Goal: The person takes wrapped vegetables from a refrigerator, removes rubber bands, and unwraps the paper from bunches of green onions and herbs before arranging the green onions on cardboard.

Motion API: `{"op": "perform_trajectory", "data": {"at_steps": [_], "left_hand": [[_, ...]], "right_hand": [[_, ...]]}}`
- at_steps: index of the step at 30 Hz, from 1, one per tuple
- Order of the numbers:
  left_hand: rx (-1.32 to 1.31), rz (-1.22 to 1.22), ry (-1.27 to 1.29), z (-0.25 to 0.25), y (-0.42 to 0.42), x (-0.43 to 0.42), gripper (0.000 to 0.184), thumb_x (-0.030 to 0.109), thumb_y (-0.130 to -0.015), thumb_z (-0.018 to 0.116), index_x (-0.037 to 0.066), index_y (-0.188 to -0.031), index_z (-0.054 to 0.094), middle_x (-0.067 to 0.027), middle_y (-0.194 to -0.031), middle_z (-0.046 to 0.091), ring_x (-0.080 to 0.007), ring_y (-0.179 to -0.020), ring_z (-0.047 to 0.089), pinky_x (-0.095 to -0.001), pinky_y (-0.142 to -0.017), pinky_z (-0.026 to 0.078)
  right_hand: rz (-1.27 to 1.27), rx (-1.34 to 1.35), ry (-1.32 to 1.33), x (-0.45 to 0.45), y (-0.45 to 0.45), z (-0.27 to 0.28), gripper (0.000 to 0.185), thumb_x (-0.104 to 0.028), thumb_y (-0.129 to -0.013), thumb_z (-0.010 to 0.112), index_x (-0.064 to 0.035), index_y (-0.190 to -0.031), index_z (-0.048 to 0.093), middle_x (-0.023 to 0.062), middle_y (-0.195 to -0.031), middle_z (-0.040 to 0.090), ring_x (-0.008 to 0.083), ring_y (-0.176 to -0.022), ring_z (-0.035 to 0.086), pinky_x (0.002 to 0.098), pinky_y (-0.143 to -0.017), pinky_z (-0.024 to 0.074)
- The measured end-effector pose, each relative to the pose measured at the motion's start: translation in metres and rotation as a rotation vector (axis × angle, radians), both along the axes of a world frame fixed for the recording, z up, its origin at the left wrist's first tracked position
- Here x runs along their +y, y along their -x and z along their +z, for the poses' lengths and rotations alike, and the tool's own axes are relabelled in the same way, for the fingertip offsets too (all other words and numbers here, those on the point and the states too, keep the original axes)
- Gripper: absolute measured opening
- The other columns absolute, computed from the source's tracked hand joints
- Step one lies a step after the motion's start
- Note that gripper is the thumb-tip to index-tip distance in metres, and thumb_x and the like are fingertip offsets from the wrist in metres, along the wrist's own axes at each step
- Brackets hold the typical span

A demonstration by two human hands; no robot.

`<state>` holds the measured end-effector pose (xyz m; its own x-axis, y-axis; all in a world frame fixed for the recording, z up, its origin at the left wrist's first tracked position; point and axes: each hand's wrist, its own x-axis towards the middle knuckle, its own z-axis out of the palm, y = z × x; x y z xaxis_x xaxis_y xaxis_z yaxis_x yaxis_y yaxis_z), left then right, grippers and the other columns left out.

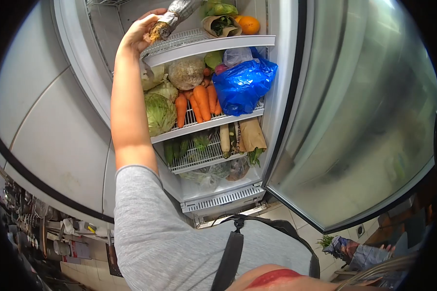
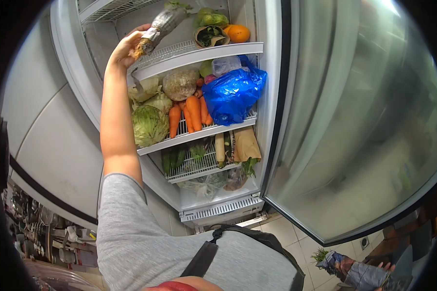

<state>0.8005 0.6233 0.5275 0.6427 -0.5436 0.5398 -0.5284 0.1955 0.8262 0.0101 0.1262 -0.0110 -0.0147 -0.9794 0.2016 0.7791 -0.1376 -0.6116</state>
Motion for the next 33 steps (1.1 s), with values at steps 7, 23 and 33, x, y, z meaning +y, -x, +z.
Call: {"op": "perform_trajectory", "data": {"at_steps": [7, 23, 33], "left_hand": [[0.51, -0.819, 0.523, -0.157, 0.207, -0.086, 0.067, 0.046, -0.104, 0.044, -0.005, -0.147, 0.035, -0.0345, -0.139, 0.049, -0.0431, -0.119, 0.058, -0.0483, -0.097, 0.054], [0.132, 0.093, 0.166, -0.315, 0.527, -0.192, 0.043, 0.013, -0.086, 0.074, 0.002, -0.123, 0.055, -0.0116, -0.104, 0.07, -0.0188, -0.093, 0.067, -0.0329, -0.087, 0.054], [-0.096, 0.2, 0.058, -0.323, 0.607, -0.152, 0.065, 0.008, -0.076, 0.084, 0.002, -0.132, 0.052, -0.0073, -0.114, 0.064, -0.0153, -0.104, 0.06, -0.0302, -0.091, 0.048]], "right_hand": [[0.177, 0.106, -0.01, -0.097, -0.002, -0.03, 0.058, -0.03, -0.093, 0.07, -0.0025, -0.14, 0.052, 0.0108, -0.14, 0.056, 0.0283, -0.122, 0.059, 0.0426, -0.106, 0.0444], [0.845, 0.05, 0.149, -0.178, -0.081, -0.01, 0.063, -0.016, -0.089, 0.072, -0.0015, -0.144, 0.045, 0.0109, -0.138, 0.057, 0.0263, -0.125, 0.057, 0.0409, -0.109, 0.0439], [0.765, 0.34, 0.328, -0.17, -0.11, 0.049, 0.062, -0.017, -0.082, 0.08, -0.0003, -0.135, 0.053, 0.0091, -0.125, 0.064, 0.0239, -0.113, 0.062, 0.0371, -0.103, 0.0473]]}}
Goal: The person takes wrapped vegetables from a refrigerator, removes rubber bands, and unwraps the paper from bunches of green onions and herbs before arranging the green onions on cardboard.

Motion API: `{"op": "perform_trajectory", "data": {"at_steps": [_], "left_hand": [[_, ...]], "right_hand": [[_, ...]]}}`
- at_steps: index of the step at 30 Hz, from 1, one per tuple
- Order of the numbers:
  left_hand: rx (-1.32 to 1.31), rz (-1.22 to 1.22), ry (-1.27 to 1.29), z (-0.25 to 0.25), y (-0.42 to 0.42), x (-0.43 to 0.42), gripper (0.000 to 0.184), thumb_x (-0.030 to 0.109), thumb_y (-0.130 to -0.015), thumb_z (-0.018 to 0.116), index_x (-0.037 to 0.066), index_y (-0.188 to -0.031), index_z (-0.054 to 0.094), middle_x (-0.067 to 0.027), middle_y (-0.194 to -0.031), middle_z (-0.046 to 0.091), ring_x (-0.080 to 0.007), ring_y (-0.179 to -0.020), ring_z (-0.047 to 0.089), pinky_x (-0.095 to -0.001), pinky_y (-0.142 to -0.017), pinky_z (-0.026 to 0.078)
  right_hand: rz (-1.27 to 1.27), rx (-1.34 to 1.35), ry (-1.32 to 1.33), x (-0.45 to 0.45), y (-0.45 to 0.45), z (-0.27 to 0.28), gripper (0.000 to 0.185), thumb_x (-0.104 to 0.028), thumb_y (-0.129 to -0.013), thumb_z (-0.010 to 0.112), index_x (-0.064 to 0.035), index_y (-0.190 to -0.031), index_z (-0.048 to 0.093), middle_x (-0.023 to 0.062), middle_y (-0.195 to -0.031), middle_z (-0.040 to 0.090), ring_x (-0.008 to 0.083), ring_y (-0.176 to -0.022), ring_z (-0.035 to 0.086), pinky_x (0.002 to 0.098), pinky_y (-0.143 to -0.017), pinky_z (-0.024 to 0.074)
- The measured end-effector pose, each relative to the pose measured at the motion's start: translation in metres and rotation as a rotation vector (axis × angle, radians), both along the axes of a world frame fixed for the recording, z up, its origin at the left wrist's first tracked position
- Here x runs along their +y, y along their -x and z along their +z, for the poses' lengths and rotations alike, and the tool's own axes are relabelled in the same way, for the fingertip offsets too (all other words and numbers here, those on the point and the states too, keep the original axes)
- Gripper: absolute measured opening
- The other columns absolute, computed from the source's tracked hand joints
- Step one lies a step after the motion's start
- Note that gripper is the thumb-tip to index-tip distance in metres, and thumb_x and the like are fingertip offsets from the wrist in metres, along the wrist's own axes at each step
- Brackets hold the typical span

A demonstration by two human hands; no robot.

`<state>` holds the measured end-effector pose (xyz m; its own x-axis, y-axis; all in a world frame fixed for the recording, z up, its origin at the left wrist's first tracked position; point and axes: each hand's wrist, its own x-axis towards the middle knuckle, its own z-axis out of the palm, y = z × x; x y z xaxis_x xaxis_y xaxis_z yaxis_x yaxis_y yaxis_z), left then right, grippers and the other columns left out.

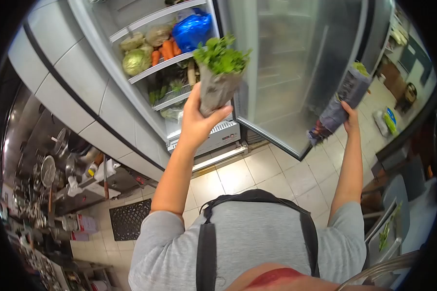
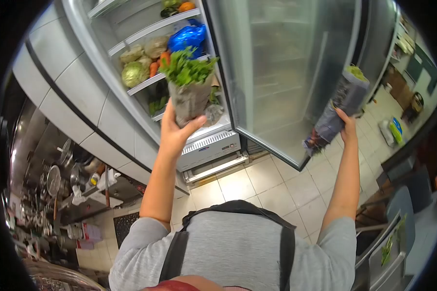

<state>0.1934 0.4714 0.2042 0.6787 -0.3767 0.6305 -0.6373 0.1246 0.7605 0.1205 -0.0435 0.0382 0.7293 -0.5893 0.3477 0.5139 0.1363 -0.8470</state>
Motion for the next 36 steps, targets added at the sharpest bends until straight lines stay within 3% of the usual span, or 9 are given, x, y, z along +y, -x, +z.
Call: {"op": "perform_trajectory", "data": {"at_steps": [6, 14, 16, 17, 18, 23, 29, 33, 36], "left_hand": [[0.172, -0.059, -0.083, -0.036, 0.037, 0.048, 0.068, 0.007, -0.073, 0.086, -0.001, -0.132, 0.052, -0.008, -0.117, 0.064, -0.018, -0.107, 0.061, -0.0331, -0.095, 0.047], [0.398, -0.461, -0.295, -0.094, 0.065, 0.038, 0.064, 0.007, -0.073, 0.088, -0.002, -0.127, 0.054, -0.0086, -0.118, 0.065, -0.0177, -0.107, 0.061, -0.0334, -0.097, 0.047], [0.45, -0.585, -0.412, -0.104, 0.076, 0.014, 0.06, 0.005, -0.075, 0.086, -0.002, -0.127, 0.055, -0.0086, -0.117, 0.066, -0.0175, -0.108, 0.061, -0.0324, -0.097, 0.047], [0.435, -0.626, -0.477, -0.107, 0.085, -0.001, 0.061, 0.004, -0.076, 0.085, -0.002, -0.129, 0.055, -0.008, -0.117, 0.066, -0.017, -0.109, 0.061, -0.0313, -0.097, 0.046], [0.46, -0.691, -0.509, -0.112, 0.089, -0.018, 0.063, 0.004, -0.076, 0.085, -0.002, -0.13, 0.055, -0.0078, -0.118, 0.065, -0.0166, -0.109, 0.061, -0.031, -0.097, 0.046], [0.533, -0.893, -0.686, -0.117, 0.052, -0.068, 0.063, 0.001, -0.078, 0.082, -0.002, -0.133, 0.053, -0.0073, -0.117, 0.065, -0.015, -0.107, 0.061, -0.0299, -0.096, 0.046], [0.64, -0.682, -0.636, -0.155, -0.01, -0.084, 0.049, 0.004, -0.081, 0.078, 0.003, -0.125, 0.055, -0.0029, -0.101, 0.064, -0.0135, -0.09, 0.059, -0.0282, -0.083, 0.048], [0.831, -0.688, -0.325, -0.196, -0.052, -0.083, 0.066, 0.009, -0.085, 0.076, 0.001, -0.142, 0.045, -0.012, -0.123, 0.063, -0.0218, -0.111, 0.062, -0.035, -0.095, 0.049], [0.862, -0.726, -0.285, -0.23, -0.084, -0.099, 0.063, 0.019, -0.089, 0.065, 0.0, -0.145, 0.042, -0.012, -0.132, 0.058, -0.0239, -0.12, 0.056, -0.0361, -0.103, 0.042]], "right_hand": [[-0.021, 0.04, -0.077, 0.031, 0.023, 0.007, 0.049, -0.014, -0.075, 0.086, -0.0008, -0.117, 0.065, 0.0078, -0.106, 0.071, 0.0208, -0.092, 0.069, 0.036, -0.087, 0.0546], [0.16, -0.121, -0.067, 0.119, 0.11, -0.036, 0.062, -0.012, -0.074, 0.082, -0.0016, -0.13, 0.06, 0.0097, -0.123, 0.068, 0.0209, -0.113, 0.064, 0.0365, -0.102, 0.0489], [0.194, -0.181, -0.076, 0.152, 0.136, -0.017, 0.073, -0.015, -0.074, 0.08, -0.0017, -0.14, 0.052, 0.013, -0.135, 0.062, 0.0243, -0.127, 0.058, 0.039, -0.107, 0.0465], [0.214, -0.158, -0.081, 0.154, 0.146, -0.027, 0.084, -0.024, -0.073, 0.081, -0.0005, -0.146, 0.045, 0.0158, -0.15, 0.049, 0.0296, -0.133, 0.053, 0.0433, -0.111, 0.0438], [0.201, -0.145, -0.127, 0.152, 0.151, -0.039, 0.081, -0.023, -0.074, 0.08, -0.0005, -0.144, 0.047, 0.017, -0.147, 0.052, 0.031, -0.131, 0.055, 0.0446, -0.11, 0.0449], [-0.033, -0.088, -0.327, 0.141, 0.146, -0.083, 0.068, -0.021, -0.079, 0.078, -0.0005, -0.139, 0.051, 0.0194, -0.133, 0.062, 0.0343, -0.121, 0.063, 0.0472, -0.106, 0.0483], [-0.308, 0.018, -0.41, 0.147, 0.154, -0.114, 0.061, -0.02, -0.082, 0.077, -0.0004, -0.136, 0.054, 0.0185, -0.13, 0.064, 0.032, -0.115, 0.066, 0.0456, -0.103, 0.0509], [-0.487, -0.034, -0.468, 0.165, 0.163, -0.095, 0.053, -0.017, -0.081, 0.082, -0.0047, -0.127, 0.058, 0.0087, -0.116, 0.066, 0.0218, -0.108, 0.064, 0.0375, -0.094, 0.0523], [-0.611, -0.07, -0.499, 0.168, 0.171, -0.097, 0.054, -0.019, -0.085, 0.078, -0.0021, -0.132, 0.056, 0.0116, -0.124, 0.065, 0.0248, -0.113, 0.064, 0.0413, -0.099, 0.0513]]}}
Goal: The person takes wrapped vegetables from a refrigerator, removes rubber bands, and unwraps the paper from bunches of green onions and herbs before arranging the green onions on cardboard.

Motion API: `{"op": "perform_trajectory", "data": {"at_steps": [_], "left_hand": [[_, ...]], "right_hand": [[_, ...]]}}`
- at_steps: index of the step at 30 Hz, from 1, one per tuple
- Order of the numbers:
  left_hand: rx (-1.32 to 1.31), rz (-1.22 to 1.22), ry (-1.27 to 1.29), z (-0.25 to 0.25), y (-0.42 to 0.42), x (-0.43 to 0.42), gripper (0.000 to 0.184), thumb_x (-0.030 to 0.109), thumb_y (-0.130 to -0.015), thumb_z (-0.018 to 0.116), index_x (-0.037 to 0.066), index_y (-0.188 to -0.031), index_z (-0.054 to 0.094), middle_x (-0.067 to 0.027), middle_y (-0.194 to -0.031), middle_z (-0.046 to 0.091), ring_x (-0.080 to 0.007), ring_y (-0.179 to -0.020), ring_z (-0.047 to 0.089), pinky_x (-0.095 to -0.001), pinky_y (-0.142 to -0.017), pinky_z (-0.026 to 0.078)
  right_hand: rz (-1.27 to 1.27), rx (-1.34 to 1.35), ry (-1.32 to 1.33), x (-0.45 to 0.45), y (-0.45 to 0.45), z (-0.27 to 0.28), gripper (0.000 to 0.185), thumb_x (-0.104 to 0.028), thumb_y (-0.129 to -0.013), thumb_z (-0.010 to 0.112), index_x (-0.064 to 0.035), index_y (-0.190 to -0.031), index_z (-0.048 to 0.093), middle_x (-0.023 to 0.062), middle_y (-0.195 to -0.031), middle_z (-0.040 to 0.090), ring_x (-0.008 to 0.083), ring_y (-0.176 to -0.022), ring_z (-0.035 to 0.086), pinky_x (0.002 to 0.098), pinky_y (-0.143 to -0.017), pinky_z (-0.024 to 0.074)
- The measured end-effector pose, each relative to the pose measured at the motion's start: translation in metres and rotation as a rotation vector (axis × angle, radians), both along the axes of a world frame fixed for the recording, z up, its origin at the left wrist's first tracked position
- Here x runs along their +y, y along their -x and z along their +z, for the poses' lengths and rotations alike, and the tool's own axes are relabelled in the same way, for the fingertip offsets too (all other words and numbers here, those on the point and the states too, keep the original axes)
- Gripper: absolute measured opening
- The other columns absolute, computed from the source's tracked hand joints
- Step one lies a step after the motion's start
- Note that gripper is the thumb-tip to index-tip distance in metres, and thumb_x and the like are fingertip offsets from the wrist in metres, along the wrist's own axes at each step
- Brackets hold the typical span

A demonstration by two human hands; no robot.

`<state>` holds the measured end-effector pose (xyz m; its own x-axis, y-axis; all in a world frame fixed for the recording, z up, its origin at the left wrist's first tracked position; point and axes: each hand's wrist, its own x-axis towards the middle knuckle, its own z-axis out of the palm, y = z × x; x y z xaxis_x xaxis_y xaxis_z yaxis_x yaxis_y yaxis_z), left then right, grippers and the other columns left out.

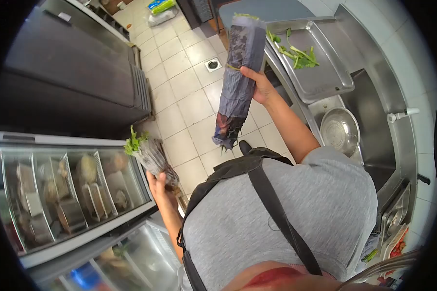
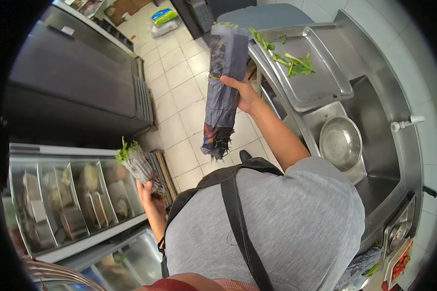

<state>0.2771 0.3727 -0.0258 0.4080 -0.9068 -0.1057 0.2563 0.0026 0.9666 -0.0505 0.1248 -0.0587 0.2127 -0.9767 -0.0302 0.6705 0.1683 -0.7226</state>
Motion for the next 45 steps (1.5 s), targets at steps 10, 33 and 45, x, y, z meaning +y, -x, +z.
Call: {"op": "perform_trajectory", "data": {"at_steps": [10, 33, 45], "left_hand": [[-0.154, 0.06, 0.055, -0.08, -0.025, -0.028, 0.057, 0.016, -0.09, 0.07, 0.0, -0.141, 0.049, -0.0079, -0.128, 0.061, -0.0185, -0.117, 0.056, -0.0333, -0.102, 0.041], [-1.102, -1.013, 0.661, -0.041, 0.08, -0.576, 0.062, 0.014, -0.069, 0.082, 0.004, -0.127, 0.063, -0.0184, -0.113, 0.07, -0.0384, -0.105, 0.064, -0.0425, -0.095, 0.05], [-1.034, -1.065, 1.133, 0.022, 0.29, -0.679, 0.041, 0.014, -0.079, 0.078, 0.015, -0.119, 0.071, -0.009, -0.11, 0.072, -0.0319, -0.113, 0.06, -0.0431, -0.101, 0.043]], "right_hand": [[-0.088, -0.09, 0.214, 0.022, 0.024, -0.035, 0.051, -0.007, -0.089, 0.066, -0.0012, -0.138, 0.05, 0.0123, -0.135, 0.06, 0.0273, -0.127, 0.055, 0.0455, -0.112, 0.0381], [-0.823, 0.044, 0.149, -0.137, 0.0, -0.026, 0.052, -0.007, -0.089, 0.071, 0.0033, -0.134, 0.047, 0.0142, -0.131, 0.06, 0.0245, -0.121, 0.057, 0.0392, -0.107, 0.0416], [-1.028, -0.108, 0.02, -0.224, 0.051, -0.01, 0.049, -0.011, -0.091, 0.071, 0.0028, -0.133, 0.049, 0.0125, -0.126, 0.063, 0.0221, -0.117, 0.059, 0.0376, -0.104, 0.0435]]}}
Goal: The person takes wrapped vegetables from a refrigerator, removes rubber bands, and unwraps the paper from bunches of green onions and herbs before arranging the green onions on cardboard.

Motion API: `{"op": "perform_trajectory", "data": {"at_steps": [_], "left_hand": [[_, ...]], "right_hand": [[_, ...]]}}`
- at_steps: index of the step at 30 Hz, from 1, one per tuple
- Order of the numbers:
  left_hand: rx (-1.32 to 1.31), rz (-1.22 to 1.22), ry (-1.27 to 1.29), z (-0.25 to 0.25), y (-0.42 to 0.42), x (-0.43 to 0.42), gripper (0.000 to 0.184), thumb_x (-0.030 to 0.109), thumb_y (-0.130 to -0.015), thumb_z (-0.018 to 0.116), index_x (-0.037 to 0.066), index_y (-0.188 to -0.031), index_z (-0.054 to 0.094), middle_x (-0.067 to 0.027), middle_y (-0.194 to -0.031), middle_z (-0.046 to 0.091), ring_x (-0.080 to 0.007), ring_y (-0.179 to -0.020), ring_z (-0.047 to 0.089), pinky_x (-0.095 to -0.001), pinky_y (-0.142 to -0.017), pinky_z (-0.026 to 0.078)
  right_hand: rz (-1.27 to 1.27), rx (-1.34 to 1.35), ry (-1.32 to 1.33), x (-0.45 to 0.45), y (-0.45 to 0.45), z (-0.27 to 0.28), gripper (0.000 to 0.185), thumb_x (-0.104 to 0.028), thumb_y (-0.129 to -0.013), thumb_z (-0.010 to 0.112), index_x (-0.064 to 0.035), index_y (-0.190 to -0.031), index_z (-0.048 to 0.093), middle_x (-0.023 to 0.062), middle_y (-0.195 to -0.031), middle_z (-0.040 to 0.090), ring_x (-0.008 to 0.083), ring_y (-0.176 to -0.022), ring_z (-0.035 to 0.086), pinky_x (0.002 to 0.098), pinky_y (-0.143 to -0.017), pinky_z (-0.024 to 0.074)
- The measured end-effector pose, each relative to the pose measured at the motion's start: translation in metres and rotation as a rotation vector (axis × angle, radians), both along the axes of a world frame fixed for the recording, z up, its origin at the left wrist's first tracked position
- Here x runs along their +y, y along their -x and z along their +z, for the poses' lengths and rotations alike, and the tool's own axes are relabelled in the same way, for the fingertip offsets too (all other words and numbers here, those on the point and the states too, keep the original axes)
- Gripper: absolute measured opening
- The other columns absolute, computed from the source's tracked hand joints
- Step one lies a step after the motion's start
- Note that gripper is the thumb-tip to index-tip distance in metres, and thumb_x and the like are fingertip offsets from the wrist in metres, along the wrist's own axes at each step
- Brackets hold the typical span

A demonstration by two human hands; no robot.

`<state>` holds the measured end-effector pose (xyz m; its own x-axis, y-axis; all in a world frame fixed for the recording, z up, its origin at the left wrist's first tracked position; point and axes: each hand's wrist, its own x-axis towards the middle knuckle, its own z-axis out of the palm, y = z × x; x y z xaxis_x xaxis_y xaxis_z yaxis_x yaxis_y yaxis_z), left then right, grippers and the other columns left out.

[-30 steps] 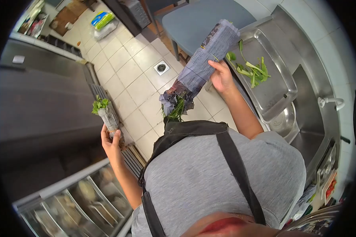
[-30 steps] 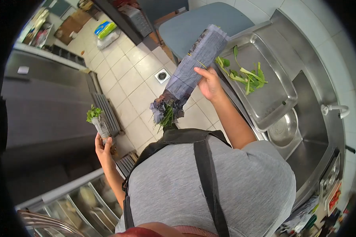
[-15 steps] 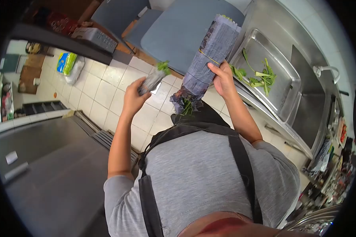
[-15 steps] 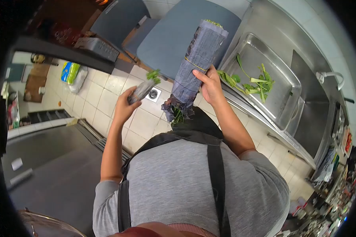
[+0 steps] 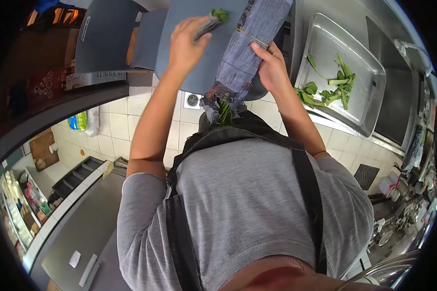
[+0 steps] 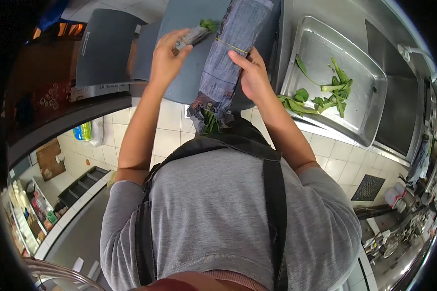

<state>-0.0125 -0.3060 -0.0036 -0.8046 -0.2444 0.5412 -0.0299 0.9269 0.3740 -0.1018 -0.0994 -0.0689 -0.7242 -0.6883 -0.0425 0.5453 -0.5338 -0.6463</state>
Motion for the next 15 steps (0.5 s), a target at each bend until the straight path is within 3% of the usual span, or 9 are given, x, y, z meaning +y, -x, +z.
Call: {"op": "perform_trajectory", "data": {"at_steps": [3, 6, 15], "left_hand": [[0.079, -0.107, 0.114, 0.012, -0.001, 0.019, 0.021, 0.012, -0.082, 0.075, 0.015, -0.103, 0.077, -0.0019, -0.101, 0.072, -0.0257, -0.104, 0.061, -0.0402, -0.097, 0.041], [0.119, -0.199, 0.158, 0.02, 0.005, 0.023, 0.017, 0.011, -0.084, 0.075, 0.015, -0.1, 0.078, -0.0012, -0.096, 0.073, -0.0229, -0.099, 0.062, -0.0369, -0.093, 0.041], [0.186, -0.306, 0.131, 0.01, 0.011, -0.033, 0.017, 0.014, -0.075, 0.081, 0.016, -0.091, 0.078, 0.0033, -0.09, 0.071, -0.0194, -0.092, 0.061, -0.0363, -0.088, 0.041]], "right_hand": [[-0.068, 0.017, -0.062, -0.015, 0.008, 0.005, 0.049, -0.013, -0.091, 0.072, 0.0027, -0.132, 0.05, 0.0119, -0.124, 0.064, 0.0215, -0.116, 0.06, 0.0372, -0.103, 0.0437], [-0.074, 0.107, -0.129, -0.031, 0.013, 0.003, 0.051, -0.014, -0.089, 0.075, 0.0027, -0.131, 0.052, 0.0122, -0.122, 0.065, 0.0208, -0.112, 0.061, 0.0356, -0.1, 0.0456], [-0.047, 0.348, -0.395, -0.075, 0.002, 0.021, 0.065, -0.016, -0.08, 0.083, 0.0072, -0.132, 0.053, 0.0135, -0.115, 0.067, 0.0182, -0.103, 0.064, 0.0326, -0.09, 0.0514]]}}
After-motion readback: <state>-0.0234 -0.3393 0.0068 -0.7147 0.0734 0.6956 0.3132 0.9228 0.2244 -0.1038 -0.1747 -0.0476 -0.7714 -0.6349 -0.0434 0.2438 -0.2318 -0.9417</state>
